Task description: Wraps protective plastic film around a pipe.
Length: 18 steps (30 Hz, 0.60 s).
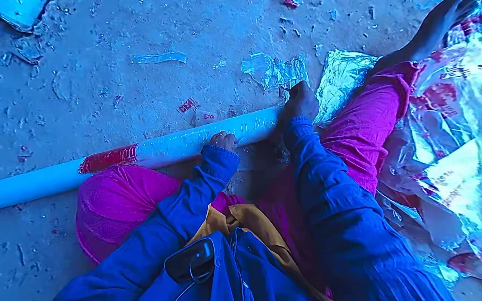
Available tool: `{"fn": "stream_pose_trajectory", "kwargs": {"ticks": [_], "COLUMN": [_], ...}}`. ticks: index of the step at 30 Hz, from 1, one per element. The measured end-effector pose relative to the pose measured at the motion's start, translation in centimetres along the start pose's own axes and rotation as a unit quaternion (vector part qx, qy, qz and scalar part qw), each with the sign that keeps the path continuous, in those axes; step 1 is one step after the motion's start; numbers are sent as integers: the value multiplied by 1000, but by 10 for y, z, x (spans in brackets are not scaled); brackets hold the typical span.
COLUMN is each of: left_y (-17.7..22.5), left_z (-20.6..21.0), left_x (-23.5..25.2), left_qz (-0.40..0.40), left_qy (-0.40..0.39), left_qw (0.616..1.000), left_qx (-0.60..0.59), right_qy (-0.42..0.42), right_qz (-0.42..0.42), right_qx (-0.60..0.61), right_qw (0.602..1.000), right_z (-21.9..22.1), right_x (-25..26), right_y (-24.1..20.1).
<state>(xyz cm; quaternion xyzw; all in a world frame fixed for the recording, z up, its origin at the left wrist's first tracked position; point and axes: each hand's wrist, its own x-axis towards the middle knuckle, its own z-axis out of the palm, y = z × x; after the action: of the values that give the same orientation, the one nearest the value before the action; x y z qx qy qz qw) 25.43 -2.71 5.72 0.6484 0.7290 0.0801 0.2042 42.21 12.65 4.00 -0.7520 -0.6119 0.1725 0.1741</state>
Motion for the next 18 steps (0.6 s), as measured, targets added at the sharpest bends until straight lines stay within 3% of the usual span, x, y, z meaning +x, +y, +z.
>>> {"fn": "stream_pose_trajectory", "kwargs": {"ticks": [3, 9, 14, 18], "left_y": [-7, -3, 9, 28], "left_z": [13, 13, 7, 17], "left_x": [-8, -7, 6, 4], "left_qz": [45, 55, 19, -11], "left_qy": [70, 110, 67, -14], "left_qw": [996, 992, 993, 995], "left_qx": [10, 39, 93, 102], "right_qy": [-10, -10, -20, -17], "right_qz": [-2, -22, -21, -9], "right_qx": [-12, 0, 2, 11], "right_qw": [1000, 1000, 1000, 1000], "right_z": [-1, -1, 1, -1], "right_x": [0, 1, 6, 5], "right_y": [2, 4, 6, 5]}}
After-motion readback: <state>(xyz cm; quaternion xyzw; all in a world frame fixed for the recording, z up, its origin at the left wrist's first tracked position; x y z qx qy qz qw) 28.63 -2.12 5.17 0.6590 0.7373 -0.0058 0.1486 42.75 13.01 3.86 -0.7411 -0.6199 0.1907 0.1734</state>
